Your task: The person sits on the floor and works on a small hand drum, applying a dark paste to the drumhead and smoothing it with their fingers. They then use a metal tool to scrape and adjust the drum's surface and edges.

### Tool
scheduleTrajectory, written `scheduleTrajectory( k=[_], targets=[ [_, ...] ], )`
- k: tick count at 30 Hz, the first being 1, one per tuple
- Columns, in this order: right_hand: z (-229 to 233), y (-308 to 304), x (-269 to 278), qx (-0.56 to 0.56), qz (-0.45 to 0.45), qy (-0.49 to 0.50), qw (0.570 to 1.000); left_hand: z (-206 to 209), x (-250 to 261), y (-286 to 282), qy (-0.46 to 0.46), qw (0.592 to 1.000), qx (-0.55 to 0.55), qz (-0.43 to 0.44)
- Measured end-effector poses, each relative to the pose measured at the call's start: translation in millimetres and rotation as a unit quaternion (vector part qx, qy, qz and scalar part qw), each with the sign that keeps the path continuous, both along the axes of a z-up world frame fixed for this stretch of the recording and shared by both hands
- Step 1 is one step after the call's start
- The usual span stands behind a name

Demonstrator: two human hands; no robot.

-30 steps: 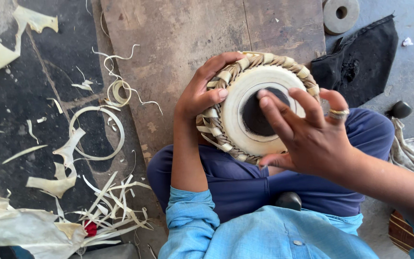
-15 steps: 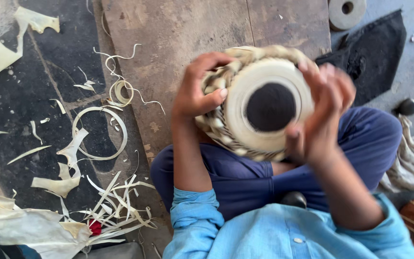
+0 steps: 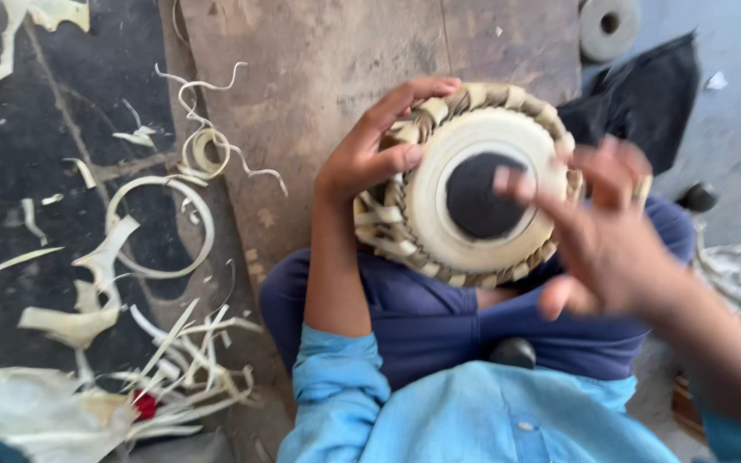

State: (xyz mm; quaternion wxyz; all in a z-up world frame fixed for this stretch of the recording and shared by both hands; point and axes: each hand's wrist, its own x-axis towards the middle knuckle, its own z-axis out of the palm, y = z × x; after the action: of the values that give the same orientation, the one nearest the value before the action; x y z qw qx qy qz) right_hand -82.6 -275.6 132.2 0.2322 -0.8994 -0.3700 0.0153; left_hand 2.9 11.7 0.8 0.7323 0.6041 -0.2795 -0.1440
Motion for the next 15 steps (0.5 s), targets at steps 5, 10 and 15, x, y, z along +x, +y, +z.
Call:
scheduleTrajectory(
  k=[5,10,15],
  targets=[
    [-1,16,-35,-0.11,0.005,-0.015,0.994,4,6,-3,-0.004,1.0,0.029,-0.007],
    [-4,30,-27,-0.122,0.029,-0.068,0.99,2,7,-5,-0.013,0.999,0.031,-0.001],
    [-4,37,-14,-0.128,0.022,-0.091,0.987,8,9,-1,-0.004,0.999,0.03,-0.016]
  ],
)
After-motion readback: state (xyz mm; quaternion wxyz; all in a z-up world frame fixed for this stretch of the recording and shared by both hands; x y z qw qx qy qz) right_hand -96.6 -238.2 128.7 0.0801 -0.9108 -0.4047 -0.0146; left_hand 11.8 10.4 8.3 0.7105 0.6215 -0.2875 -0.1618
